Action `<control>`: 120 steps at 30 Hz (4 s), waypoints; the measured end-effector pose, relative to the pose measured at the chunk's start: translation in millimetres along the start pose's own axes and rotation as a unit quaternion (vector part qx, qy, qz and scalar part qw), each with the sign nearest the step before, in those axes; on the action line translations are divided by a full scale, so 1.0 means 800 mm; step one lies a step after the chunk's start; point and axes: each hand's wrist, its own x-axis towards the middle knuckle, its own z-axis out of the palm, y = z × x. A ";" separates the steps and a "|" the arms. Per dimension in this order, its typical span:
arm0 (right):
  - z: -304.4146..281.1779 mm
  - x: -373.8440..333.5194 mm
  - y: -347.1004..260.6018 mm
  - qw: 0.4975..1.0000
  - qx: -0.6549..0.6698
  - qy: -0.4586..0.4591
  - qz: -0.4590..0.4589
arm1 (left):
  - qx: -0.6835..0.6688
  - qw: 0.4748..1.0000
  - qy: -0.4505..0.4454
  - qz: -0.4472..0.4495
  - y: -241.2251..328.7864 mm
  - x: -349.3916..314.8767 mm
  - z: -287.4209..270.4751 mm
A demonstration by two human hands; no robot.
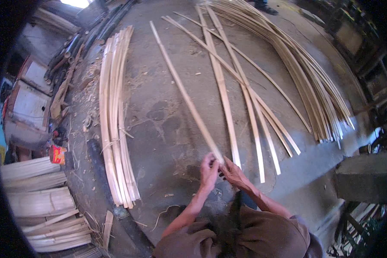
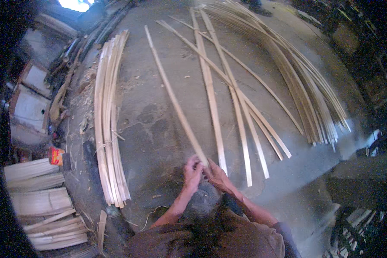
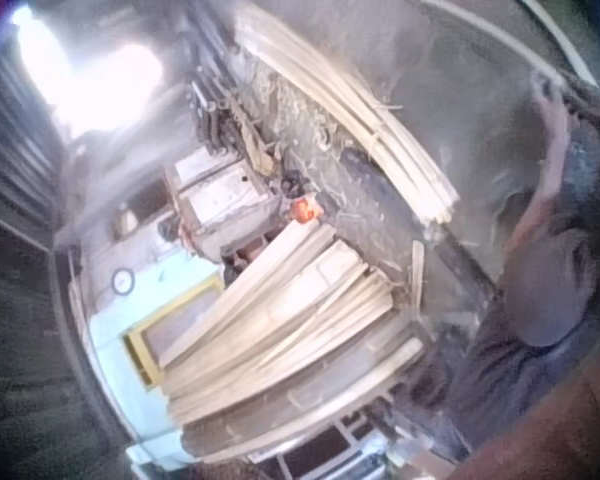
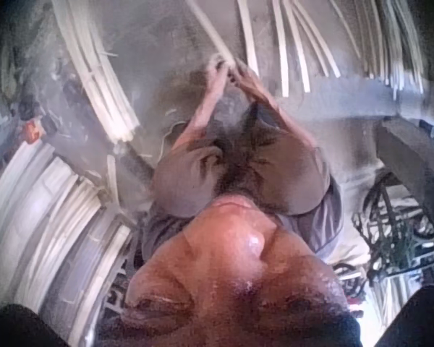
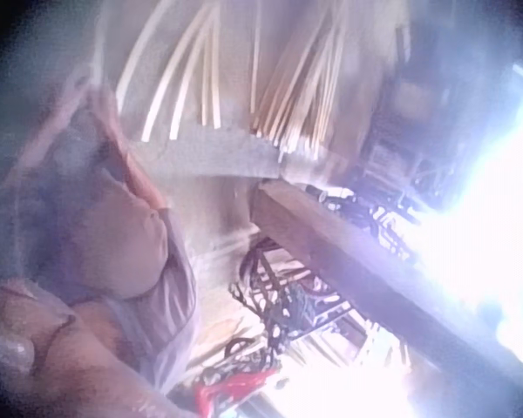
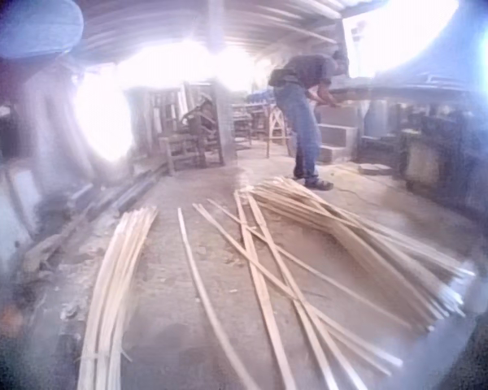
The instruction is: The person sits on the floor and sorts long, thin wooden strips by hand. They pick up individual strips, align them, and arrange them into neat parallel rows on the concrete floor.
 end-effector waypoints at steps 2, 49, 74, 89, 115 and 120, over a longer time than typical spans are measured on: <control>-0.001 0.003 0.026 0.996 0.086 0.032 0.008 | 0.032 0.999 -0.023 0.004 -0.003 -0.001 0.000; -0.474 0.089 0.087 0.759 -0.598 0.212 -0.146 | 0.614 0.711 0.341 -0.032 0.055 0.039 -0.413; -0.325 0.077 -0.006 0.864 -0.456 0.143 -0.160 | 0.072 0.967 0.232 -0.070 0.171 0.034 -0.484; -0.282 0.088 0.015 0.896 -0.414 0.105 -0.119 | 0.159 0.929 0.325 -0.070 0.114 -0.038 -0.584; -0.224 0.068 -0.008 0.902 -0.378 0.096 -0.185 | 0.077 0.990 0.111 -0.035 0.141 0.052 -0.347; -0.202 0.078 -0.076 0.899 -0.389 0.066 -0.192 | -0.036 0.995 0.042 -0.080 0.106 -0.042 -0.332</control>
